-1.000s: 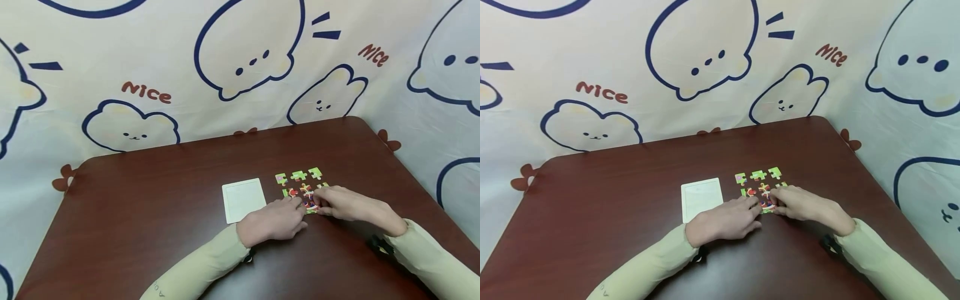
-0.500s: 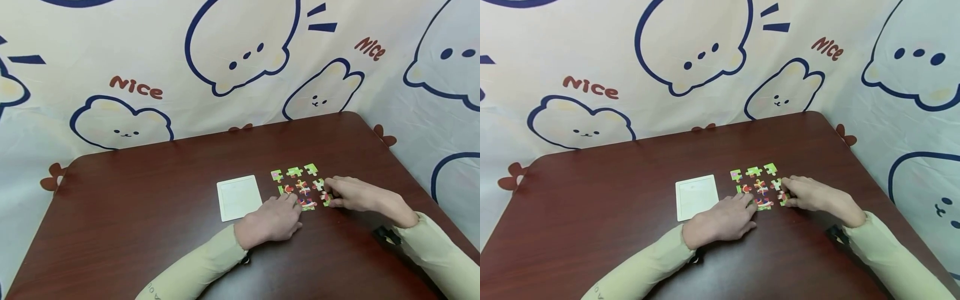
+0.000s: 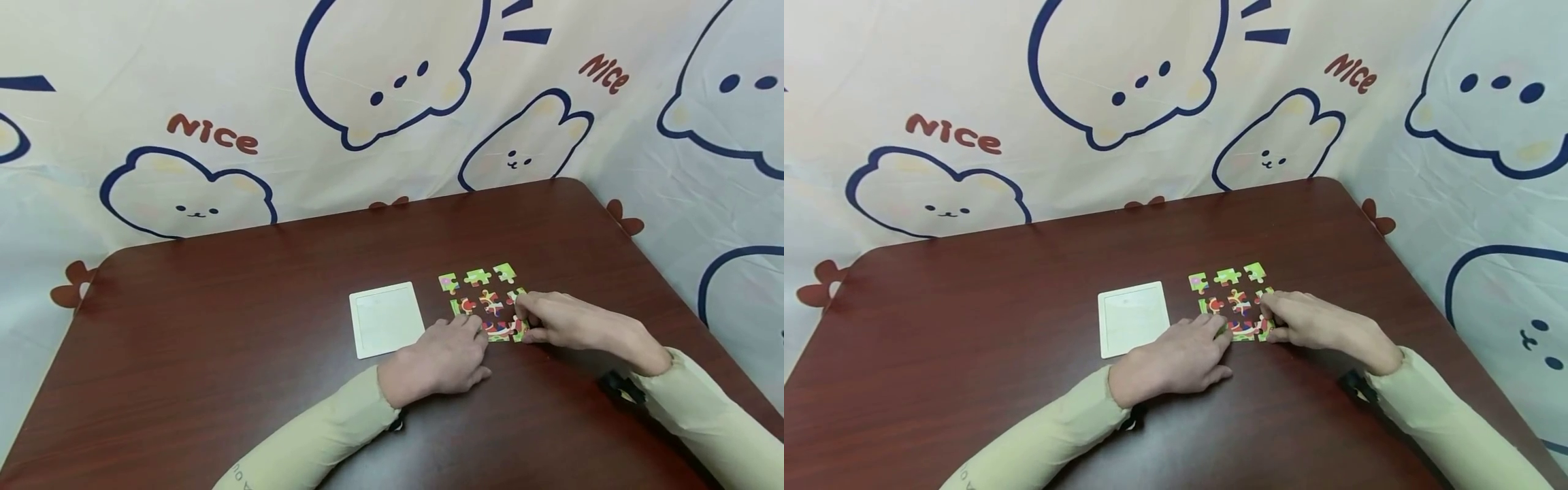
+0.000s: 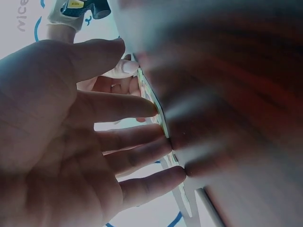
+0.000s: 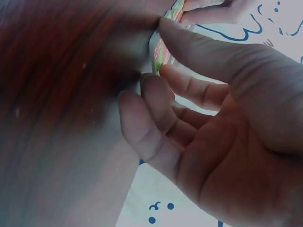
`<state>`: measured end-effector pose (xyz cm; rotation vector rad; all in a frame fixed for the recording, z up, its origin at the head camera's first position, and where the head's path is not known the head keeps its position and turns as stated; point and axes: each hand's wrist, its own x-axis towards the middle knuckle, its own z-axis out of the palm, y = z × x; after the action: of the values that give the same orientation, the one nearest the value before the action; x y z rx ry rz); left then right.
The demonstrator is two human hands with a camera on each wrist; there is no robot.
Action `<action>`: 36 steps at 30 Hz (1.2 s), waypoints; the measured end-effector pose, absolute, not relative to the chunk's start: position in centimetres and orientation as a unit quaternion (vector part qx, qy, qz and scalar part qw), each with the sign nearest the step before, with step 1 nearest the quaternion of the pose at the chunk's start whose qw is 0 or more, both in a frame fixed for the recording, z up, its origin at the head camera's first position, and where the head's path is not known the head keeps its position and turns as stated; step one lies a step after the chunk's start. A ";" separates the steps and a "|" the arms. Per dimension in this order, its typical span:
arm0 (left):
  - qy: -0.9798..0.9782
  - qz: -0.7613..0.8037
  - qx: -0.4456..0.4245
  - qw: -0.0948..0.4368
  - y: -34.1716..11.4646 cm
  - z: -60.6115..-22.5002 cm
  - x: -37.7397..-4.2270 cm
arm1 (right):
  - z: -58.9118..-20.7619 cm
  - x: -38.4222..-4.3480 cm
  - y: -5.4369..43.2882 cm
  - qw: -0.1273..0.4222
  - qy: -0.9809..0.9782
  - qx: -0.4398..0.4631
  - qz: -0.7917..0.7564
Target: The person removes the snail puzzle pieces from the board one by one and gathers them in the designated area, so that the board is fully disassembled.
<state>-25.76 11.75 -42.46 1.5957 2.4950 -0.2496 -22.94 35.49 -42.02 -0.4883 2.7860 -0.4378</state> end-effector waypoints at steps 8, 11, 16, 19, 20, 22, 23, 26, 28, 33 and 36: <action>0.839 -0.100 0.528 0.090 11.6 -42.1 -25.7 | -41.4 -23.7 34.7 0.162 0.961 -0.170 -0.147; 0.838 -0.102 0.528 0.089 11.5 -42.0 -25.6 | -41.1 -24.0 34.4 0.193 0.959 -0.154 -0.140; 0.842 -0.106 0.522 0.083 11.6 -42.1 -25.0 | -40.6 -24.5 33.8 0.236 0.955 -0.131 -0.123; 0.842 -0.102 0.522 0.086 11.7 -42.3 -24.6 | -40.5 -24.7 33.6 0.260 0.951 -0.124 -0.108; 0.842 -0.098 0.524 0.089 11.7 -42.3 -24.5 | -40.4 -24.7 33.5 0.268 0.950 -0.124 -0.103; 0.841 -0.088 0.525 0.097 11.6 -42.3 -24.6 | -40.3 -24.8 33.3 0.275 0.948 -0.132 -0.091; 0.842 -0.081 0.524 0.101 11.6 -42.2 -24.8 | -40.1 -24.9 33.3 0.276 0.947 -0.136 -0.089; 0.851 -0.065 0.510 0.108 11.3 -41.9 -25.5 | -39.4 -25.3 33.4 0.272 0.948 -0.137 -0.091; 0.860 -0.060 0.494 0.112 11.0 -41.7 -26.1 | -39.0 -25.6 33.5 0.250 0.955 -0.131 -0.096; 0.869 -0.054 0.471 0.140 10.7 -41.8 -27.4 | -39.8 -26.9 32.9 0.179 0.968 -0.142 -0.107; 0.864 -0.056 0.476 0.154 11.1 -42.1 -27.8 | -40.7 -27.8 32.6 0.180 0.964 -0.159 -0.113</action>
<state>-27.83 11.06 -42.13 1.3630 2.4774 -0.1612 -27.76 32.57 -40.68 -0.4501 2.7234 -0.3204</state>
